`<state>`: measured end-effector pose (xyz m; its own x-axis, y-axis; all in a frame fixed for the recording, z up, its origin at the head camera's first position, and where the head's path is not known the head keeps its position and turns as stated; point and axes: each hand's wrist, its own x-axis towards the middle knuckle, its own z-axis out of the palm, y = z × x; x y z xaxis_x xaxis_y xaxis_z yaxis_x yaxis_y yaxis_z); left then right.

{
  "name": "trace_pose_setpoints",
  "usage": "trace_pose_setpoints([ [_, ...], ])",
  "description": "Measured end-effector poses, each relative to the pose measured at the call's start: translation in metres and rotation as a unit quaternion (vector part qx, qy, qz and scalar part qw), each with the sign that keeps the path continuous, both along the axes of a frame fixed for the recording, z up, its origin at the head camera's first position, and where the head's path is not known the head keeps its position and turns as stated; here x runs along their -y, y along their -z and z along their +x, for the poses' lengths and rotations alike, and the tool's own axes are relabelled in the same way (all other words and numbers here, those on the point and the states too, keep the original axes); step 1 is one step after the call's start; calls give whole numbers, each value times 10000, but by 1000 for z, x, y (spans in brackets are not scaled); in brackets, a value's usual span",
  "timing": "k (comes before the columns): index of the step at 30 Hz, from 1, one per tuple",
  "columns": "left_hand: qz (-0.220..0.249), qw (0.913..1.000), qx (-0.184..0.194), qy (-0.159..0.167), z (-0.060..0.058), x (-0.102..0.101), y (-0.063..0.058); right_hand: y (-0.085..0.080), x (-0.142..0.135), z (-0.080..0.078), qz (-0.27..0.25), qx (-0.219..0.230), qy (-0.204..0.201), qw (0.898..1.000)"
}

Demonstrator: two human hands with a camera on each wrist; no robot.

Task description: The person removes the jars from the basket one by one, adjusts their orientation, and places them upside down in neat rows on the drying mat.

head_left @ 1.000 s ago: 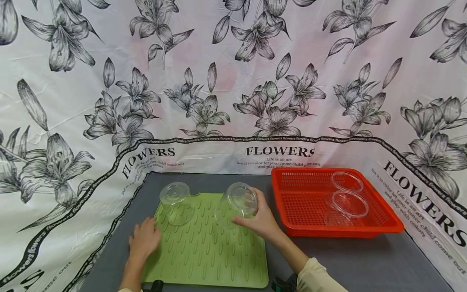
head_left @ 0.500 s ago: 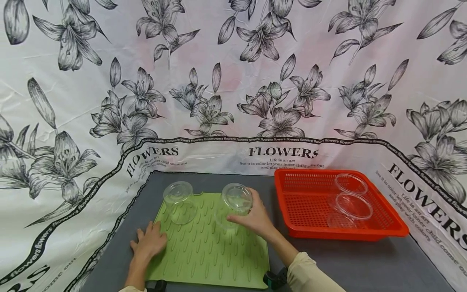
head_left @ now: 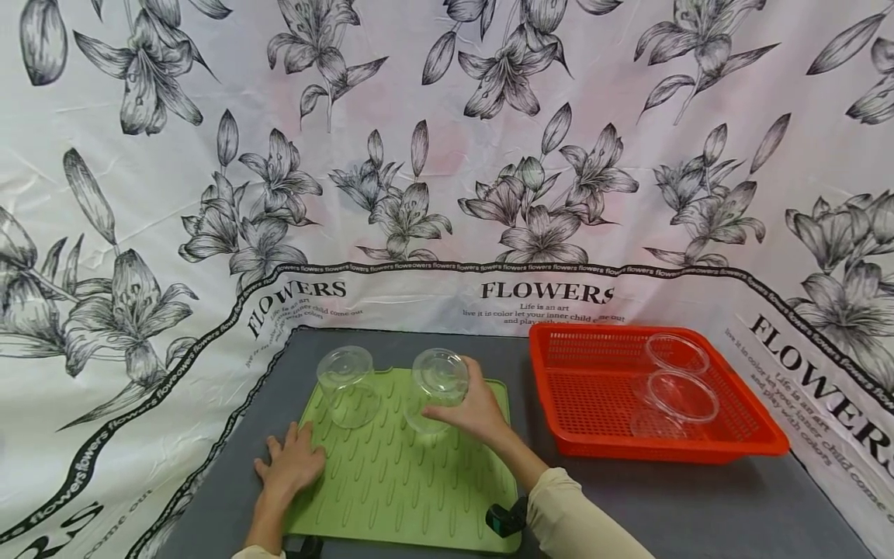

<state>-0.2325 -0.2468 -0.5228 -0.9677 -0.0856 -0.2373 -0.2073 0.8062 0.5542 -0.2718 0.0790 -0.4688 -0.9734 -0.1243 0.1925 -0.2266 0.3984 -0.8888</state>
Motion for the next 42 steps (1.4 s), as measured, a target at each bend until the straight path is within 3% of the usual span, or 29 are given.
trace_pose_setpoints([
  [10, 61, 10000, -45, -37, -1, 0, 2, -3, 7, -9, 75, -113, -234, 9996],
  [18, 15, 10000, 5, -65, 0, -1, 3, -6, 12, -12, 211, 45, -200, 9996],
  [34, 89, 9998, -131, -115, 1, -2, 0, 1, 20, -19, 219, 4, -366, 9991],
  [42, 70, 9998, -165, -121, 0, 1, 5, 3, 24, -22, 193, -63, -424, 9989],
])
